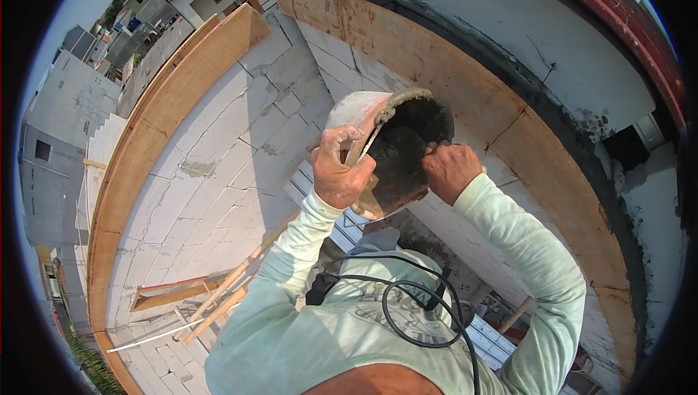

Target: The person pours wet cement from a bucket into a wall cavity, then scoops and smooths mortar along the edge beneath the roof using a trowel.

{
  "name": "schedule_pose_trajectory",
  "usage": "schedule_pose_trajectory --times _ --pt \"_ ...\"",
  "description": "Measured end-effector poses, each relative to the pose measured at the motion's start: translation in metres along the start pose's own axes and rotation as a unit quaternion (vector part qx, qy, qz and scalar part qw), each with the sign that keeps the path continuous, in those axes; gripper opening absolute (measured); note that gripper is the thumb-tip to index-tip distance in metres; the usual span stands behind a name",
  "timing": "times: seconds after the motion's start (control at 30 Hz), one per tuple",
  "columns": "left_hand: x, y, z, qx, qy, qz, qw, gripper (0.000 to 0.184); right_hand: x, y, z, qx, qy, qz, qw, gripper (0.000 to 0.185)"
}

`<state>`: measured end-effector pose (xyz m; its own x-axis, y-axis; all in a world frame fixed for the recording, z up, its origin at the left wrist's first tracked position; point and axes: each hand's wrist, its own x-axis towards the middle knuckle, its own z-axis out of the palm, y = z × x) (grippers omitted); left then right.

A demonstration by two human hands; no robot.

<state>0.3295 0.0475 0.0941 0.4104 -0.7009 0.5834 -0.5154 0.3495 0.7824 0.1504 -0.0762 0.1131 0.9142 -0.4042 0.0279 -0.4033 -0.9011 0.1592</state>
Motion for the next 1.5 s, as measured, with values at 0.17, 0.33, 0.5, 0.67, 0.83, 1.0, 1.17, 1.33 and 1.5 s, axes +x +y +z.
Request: schedule_pose_trajectory --times 0.17,0.33,0.5,0.67,0.83,1.0,1.17,1.33,1.5 --pt "0.001 0.01 -0.011 -0.008 -0.05 -0.04 0.998 0.048 -0.018 0.004 0.027 0.29 -0.107 0.065 0.949 0.022" --pt "-0.004 0.022 -0.013 -0.055 -0.013 -0.06 0.997 0.05 -0.02 -0.006 0.043 0.482 -0.161 0.055 0.859 0.039" --pt "-0.013 0.023 -0.002 -0.079 0.057 -0.11 0.989 0.052 -0.029 -0.009 0.036 0.544 -0.181 0.073 0.816 0.051" --pt "-0.022 0.013 0.0 -0.077 0.103 -0.106 0.986 0.055 -0.045 -0.002 0.029 0.553 -0.208 0.097 0.801 0.052" --pt "-0.021 0.02 0.001 -0.122 0.131 -0.175 0.968 0.052 -0.076 0.011 0.027 0.562 -0.157 0.092 0.807 0.045" --pt "-0.024 0.002 -0.001 -0.139 0.15 -0.163 0.965 0.052 -0.123 0.034 -0.017 0.541 -0.168 0.151 0.81 0.048" --pt "-0.034 -0.016 -0.01 -0.113 0.111 -0.206 0.966 0.049 -0.185 0.051 -0.031 0.53 -0.147 0.196 0.812 0.05" --pt "-0.044 -0.032 -0.003 -0.085 0.129 -0.225 0.962 0.044 -0.254 0.061 -0.04 0.514 -0.127 0.272 0.803 0.052" --pt "-0.056 -0.06 -0.005 -0.024 0.128 -0.252 0.959 0.046 -0.315 0.065 -0.049 0.523 -0.137 0.372 0.755 0.057"
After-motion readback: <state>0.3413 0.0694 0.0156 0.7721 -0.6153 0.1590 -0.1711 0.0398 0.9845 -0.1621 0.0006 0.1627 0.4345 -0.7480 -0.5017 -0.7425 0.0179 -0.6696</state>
